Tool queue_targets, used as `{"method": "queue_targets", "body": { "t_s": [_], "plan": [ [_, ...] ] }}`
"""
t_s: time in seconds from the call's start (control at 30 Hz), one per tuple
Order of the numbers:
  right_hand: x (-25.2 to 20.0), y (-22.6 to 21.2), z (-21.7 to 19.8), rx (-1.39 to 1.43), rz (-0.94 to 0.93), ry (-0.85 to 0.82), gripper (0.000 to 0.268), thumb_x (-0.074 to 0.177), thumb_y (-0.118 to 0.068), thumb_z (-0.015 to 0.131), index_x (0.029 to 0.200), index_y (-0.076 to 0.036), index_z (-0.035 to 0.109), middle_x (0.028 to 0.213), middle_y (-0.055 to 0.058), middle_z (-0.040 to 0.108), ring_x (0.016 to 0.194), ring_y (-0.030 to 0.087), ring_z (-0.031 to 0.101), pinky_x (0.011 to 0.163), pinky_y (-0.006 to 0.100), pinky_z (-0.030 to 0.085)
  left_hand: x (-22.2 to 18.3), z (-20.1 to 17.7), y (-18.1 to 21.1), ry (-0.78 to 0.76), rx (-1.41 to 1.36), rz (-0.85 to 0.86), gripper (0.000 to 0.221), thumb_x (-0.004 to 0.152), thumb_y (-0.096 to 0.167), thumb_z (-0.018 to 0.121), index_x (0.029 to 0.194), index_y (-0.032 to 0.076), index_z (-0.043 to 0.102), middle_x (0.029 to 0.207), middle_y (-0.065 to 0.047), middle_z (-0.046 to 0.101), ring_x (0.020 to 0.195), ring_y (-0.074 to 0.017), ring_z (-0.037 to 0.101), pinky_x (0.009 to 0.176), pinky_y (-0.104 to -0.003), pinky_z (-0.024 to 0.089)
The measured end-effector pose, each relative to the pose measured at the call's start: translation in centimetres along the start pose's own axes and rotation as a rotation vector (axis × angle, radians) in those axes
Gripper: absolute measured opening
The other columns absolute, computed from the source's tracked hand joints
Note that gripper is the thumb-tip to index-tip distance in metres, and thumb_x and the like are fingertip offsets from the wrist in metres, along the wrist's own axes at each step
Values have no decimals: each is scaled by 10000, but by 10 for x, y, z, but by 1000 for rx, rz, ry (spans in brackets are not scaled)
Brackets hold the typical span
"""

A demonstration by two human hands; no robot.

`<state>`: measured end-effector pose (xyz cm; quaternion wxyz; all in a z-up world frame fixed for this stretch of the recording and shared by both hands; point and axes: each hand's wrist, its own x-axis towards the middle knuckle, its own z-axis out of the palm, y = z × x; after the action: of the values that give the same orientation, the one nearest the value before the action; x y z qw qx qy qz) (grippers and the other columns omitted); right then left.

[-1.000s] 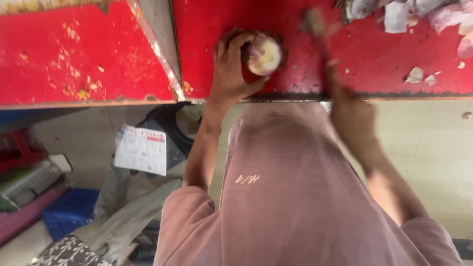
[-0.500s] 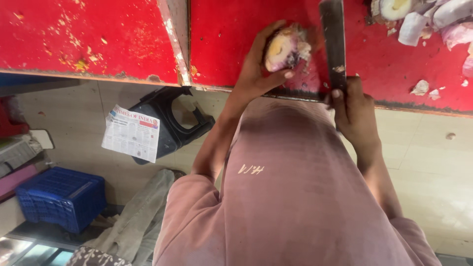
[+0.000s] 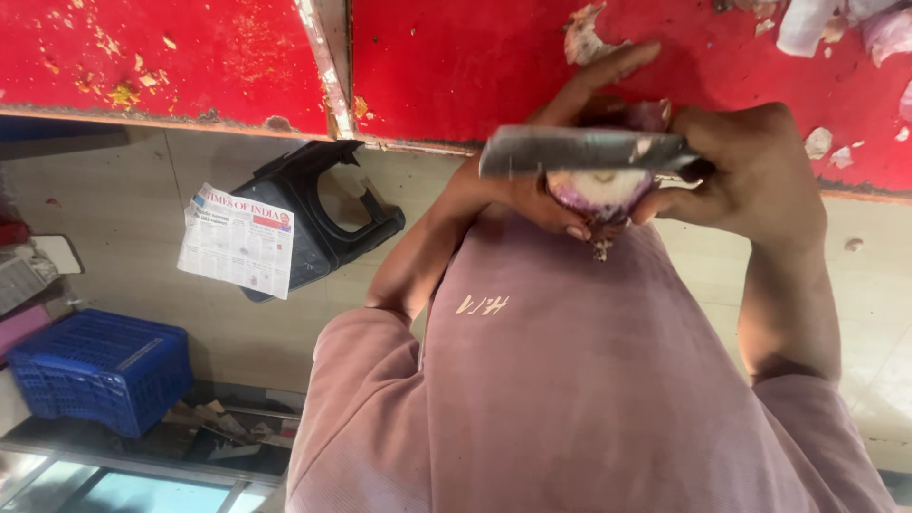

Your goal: The person peels and cuts a red onion using a knife on a red counter surface.

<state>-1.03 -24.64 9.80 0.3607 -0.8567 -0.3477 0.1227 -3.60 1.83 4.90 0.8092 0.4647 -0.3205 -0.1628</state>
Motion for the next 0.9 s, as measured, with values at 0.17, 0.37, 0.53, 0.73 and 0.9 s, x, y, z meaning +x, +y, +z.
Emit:
{"method": "queue_targets", "body": {
  "t_s": [0.17, 0.37, 0.53, 0.73, 0.9],
  "plan": [
    [-2, -7, 4, 41, -53, -30, 540, 722, -546, 821, 835, -47, 651, 594, 64, 512, 514, 235, 538, 495, 346, 392, -1, 24, 41, 186, -61, -359, 1261, 741, 333, 970, 1673, 68, 162, 1450, -133, 532, 1363, -243, 543, 1253, -405, 457],
    [-14, -5, 13, 123, 103, 73, 497, 833, -525, 791, 759, -73, 599, 586, 61, 499, 460, 200, 486, 480, 331, 356, -2, 21, -20, 318, 19, -137, 1072, 830, 544, 881, 1612, 70, 320, 1321, -100, 574, 1272, -212, 566, 1165, -343, 438],
    [-24, -15, 36, -51, -185, 136, 509, 825, -532, 795, 716, -83, 581, 608, 87, 511, 547, 274, 494, 504, 392, 359, 9, -33, -37, 849, -56, -82, 1225, 722, 723, 838, 1534, -50, 345, 1328, -184, 599, 1234, -336, 653, 1042, -527, 601],
    [-14, 9, 18, 136, 392, 291, 613, 930, -595, 874, 833, -69, 573, 635, -7, 522, 543, 102, 480, 505, 260, 370, 3, -21, -17, 607, -89, 15, 1184, 832, 693, 784, 1599, -24, 235, 1378, -192, 601, 1289, -282, 631, 1159, -407, 502],
    [9, -13, -5, -48, 119, 201, 755, 581, -664, 888, 927, -46, 625, 586, 17, 485, 488, 127, 465, 486, 281, 366, 9, -10, -15, 428, -54, -68, 1010, 859, 731, 721, 1499, -5, 459, 1569, -156, 427, 1336, -276, 568, 1190, -430, 456]
  ]
}}
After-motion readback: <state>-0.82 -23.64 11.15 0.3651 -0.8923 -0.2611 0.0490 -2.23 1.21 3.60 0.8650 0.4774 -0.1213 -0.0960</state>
